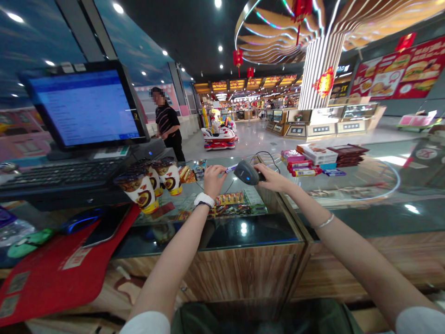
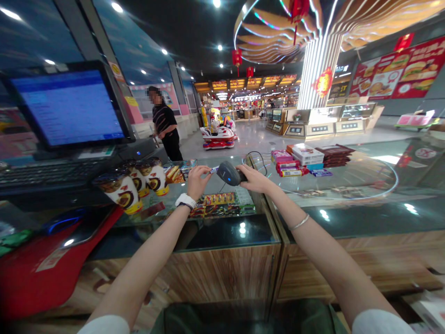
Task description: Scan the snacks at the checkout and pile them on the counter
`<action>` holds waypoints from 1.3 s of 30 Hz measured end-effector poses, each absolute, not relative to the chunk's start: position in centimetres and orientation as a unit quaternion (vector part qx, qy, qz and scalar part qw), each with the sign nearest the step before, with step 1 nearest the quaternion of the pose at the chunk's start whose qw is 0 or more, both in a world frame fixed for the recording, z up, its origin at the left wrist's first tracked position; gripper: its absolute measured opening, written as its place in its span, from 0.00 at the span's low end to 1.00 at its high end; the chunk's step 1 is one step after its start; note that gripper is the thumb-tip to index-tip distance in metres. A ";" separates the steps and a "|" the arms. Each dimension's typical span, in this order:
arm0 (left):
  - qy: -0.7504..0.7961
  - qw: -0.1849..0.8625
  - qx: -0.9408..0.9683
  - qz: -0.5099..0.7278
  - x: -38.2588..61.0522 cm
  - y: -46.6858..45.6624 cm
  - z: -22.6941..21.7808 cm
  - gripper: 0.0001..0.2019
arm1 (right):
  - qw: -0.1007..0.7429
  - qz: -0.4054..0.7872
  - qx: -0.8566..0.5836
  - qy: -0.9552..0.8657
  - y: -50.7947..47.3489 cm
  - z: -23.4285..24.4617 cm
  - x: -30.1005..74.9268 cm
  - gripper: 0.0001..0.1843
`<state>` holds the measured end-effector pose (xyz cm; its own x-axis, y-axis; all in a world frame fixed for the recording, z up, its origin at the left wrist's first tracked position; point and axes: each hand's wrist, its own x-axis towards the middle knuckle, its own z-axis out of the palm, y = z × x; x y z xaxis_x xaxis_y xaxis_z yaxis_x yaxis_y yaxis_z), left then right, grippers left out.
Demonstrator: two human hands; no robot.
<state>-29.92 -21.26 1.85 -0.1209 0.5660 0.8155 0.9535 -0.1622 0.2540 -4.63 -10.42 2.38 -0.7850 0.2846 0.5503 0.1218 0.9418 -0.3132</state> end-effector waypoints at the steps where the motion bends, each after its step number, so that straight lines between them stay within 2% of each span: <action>1: -0.607 0.220 -0.623 -0.441 -29.9 -21.2 1.8 0.04 | 0.299 0.130 -0.097 -0.940 -10.2 2.1 -4.7 0.30; 13: -0.602 0.209 -0.628 -0.446 -29.1 -21.6 2.2 0.05 | 0.221 0.106 -0.051 -0.968 -8.4 -0.7 -6.5 0.31; 21: -0.598 0.201 -0.635 -0.446 -28.7 -21.6 2.4 0.04 | 0.206 0.102 -0.096 -0.968 -8.6 -1.5 -7.3 0.32; 23: -0.597 0.200 -0.635 -0.448 -28.6 -21.6 2.4 0.03 | 0.232 0.119 -0.104 -0.960 -8.9 -1.3 -7.5 0.32; 27: -0.589 0.205 -0.640 -0.448 -28.2 -21.7 2.5 0.02 | 0.369 0.161 -0.123 -0.907 -9.6 -0.4 -7.5 0.30; 30: -0.583 0.204 -0.650 -0.442 -27.6 -21.8 2.7 0.02 | 0.433 0.178 -0.119 -0.876 -10.1 0.3 -7.4 0.27; 39: -0.567 0.201 -0.685 -0.411 -26.6 -22.5 2.7 0.06 | 0.428 0.175 -0.113 -0.880 -9.7 0.4 -7.3 0.13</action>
<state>-26.65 -22.51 2.71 0.0194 0.6118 0.7908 0.9416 -0.2771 0.1913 -7.28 -9.72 0.43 -0.6087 0.3490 0.7126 0.0500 0.9131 -0.4046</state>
